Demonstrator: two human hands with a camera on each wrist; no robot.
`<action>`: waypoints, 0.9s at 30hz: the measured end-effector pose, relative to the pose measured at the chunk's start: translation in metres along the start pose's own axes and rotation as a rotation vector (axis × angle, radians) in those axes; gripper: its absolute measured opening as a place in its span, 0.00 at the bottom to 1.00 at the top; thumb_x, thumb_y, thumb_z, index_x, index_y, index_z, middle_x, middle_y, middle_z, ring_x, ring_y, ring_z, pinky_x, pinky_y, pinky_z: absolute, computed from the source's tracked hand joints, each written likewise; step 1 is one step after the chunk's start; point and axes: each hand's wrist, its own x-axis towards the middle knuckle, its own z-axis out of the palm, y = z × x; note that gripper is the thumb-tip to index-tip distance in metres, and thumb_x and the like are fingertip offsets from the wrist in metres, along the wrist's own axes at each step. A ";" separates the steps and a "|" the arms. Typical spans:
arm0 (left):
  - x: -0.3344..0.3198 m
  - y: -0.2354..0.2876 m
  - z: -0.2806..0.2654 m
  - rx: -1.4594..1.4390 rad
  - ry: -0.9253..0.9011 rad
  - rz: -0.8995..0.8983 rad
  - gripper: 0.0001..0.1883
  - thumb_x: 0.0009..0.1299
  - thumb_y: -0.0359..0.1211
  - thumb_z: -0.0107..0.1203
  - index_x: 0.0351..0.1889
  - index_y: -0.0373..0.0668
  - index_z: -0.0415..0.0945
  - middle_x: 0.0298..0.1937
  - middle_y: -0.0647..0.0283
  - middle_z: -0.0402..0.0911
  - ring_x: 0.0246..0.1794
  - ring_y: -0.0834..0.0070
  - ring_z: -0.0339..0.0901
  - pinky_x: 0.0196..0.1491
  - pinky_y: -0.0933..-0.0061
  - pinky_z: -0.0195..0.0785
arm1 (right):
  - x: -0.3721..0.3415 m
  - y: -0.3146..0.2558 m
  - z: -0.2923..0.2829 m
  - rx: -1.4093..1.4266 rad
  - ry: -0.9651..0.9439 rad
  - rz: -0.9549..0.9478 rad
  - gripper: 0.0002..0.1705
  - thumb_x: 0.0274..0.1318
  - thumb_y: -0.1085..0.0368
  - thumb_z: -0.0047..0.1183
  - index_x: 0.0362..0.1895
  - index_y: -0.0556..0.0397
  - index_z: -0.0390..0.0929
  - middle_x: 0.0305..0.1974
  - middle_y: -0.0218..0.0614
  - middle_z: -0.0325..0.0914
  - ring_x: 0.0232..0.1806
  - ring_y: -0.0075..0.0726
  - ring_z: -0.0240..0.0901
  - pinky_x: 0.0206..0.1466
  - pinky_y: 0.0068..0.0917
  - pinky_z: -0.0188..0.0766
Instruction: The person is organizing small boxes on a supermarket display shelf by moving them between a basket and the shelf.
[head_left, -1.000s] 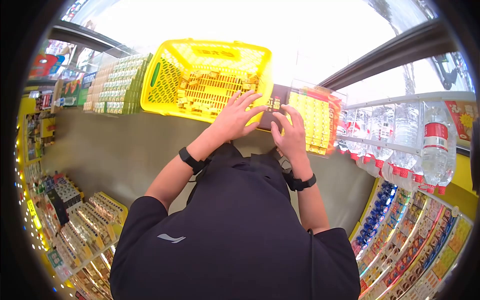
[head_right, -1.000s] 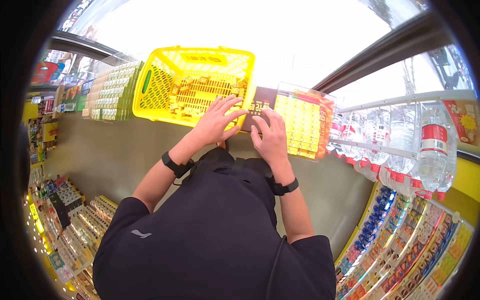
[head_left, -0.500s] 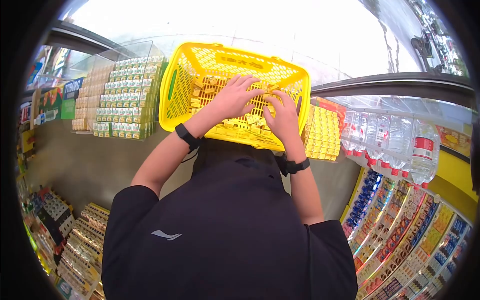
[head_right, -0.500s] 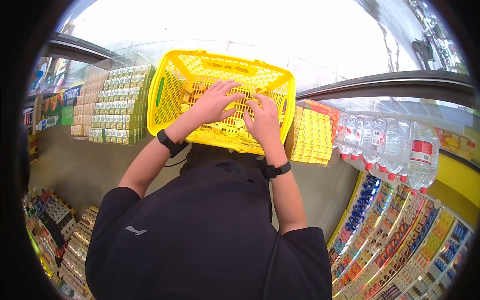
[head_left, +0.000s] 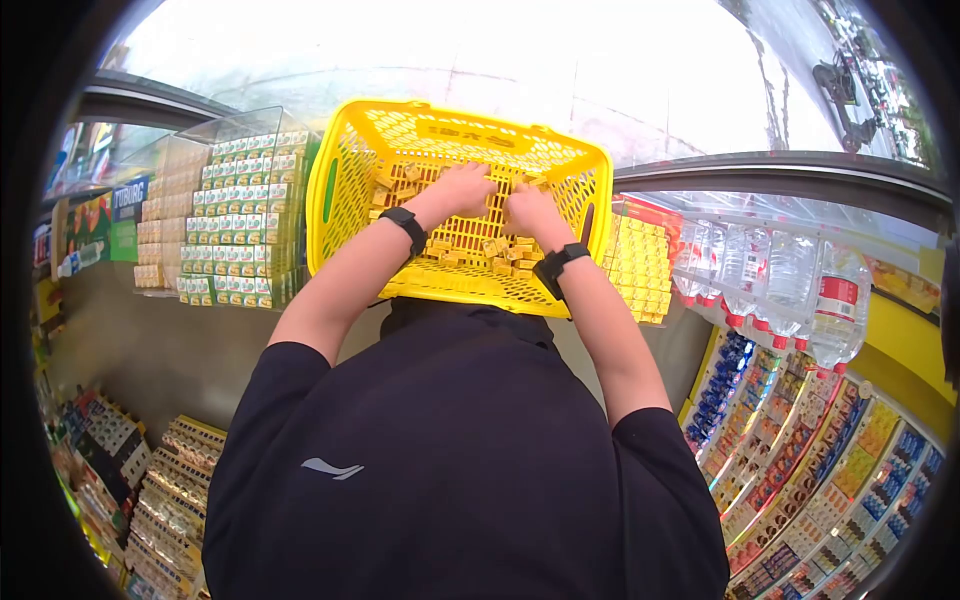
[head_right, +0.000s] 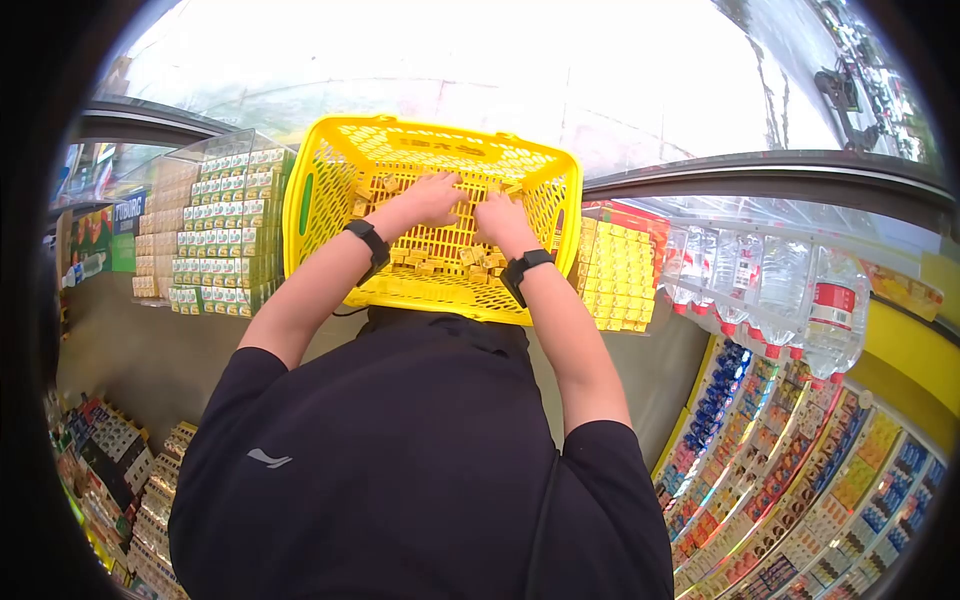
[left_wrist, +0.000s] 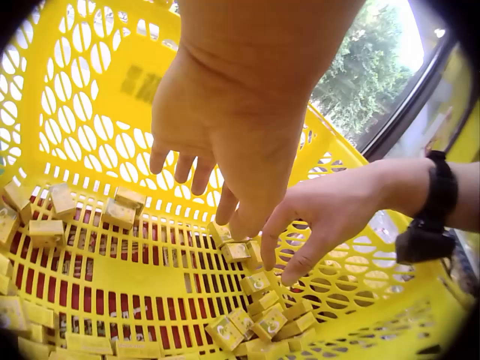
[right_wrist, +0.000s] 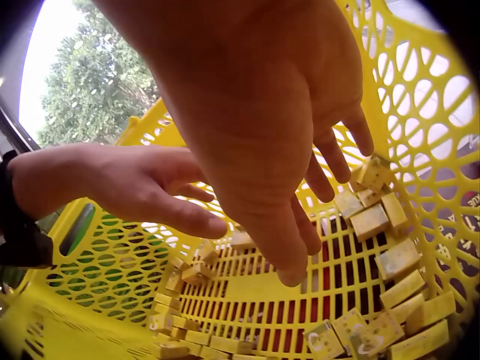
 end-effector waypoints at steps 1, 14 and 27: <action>0.003 -0.003 0.014 -0.006 -0.004 -0.002 0.23 0.68 0.42 0.64 0.62 0.52 0.84 0.69 0.50 0.76 0.74 0.51 0.69 0.72 0.46 0.68 | 0.005 0.006 0.016 0.000 -0.007 -0.002 0.30 0.47 0.52 0.77 0.55 0.48 0.89 0.67 0.44 0.77 0.73 0.51 0.69 0.72 0.54 0.68; 0.011 -0.016 0.041 -0.336 -0.117 -0.111 0.26 0.70 0.48 0.63 0.67 0.55 0.82 0.75 0.44 0.71 0.79 0.46 0.63 0.80 0.49 0.58 | 0.002 -0.004 0.050 -0.134 -0.133 -0.026 0.35 0.47 0.54 0.74 0.62 0.47 0.86 0.73 0.45 0.68 0.78 0.58 0.58 0.80 0.71 0.52; -0.034 0.003 -0.029 -0.204 0.015 0.061 0.28 0.64 0.46 0.73 0.62 0.53 0.83 0.73 0.50 0.71 0.77 0.49 0.64 0.79 0.49 0.60 | -0.027 -0.001 0.000 -0.093 0.320 -0.100 0.21 0.50 0.53 0.68 0.49 0.45 0.92 0.74 0.46 0.68 0.80 0.55 0.57 0.81 0.61 0.52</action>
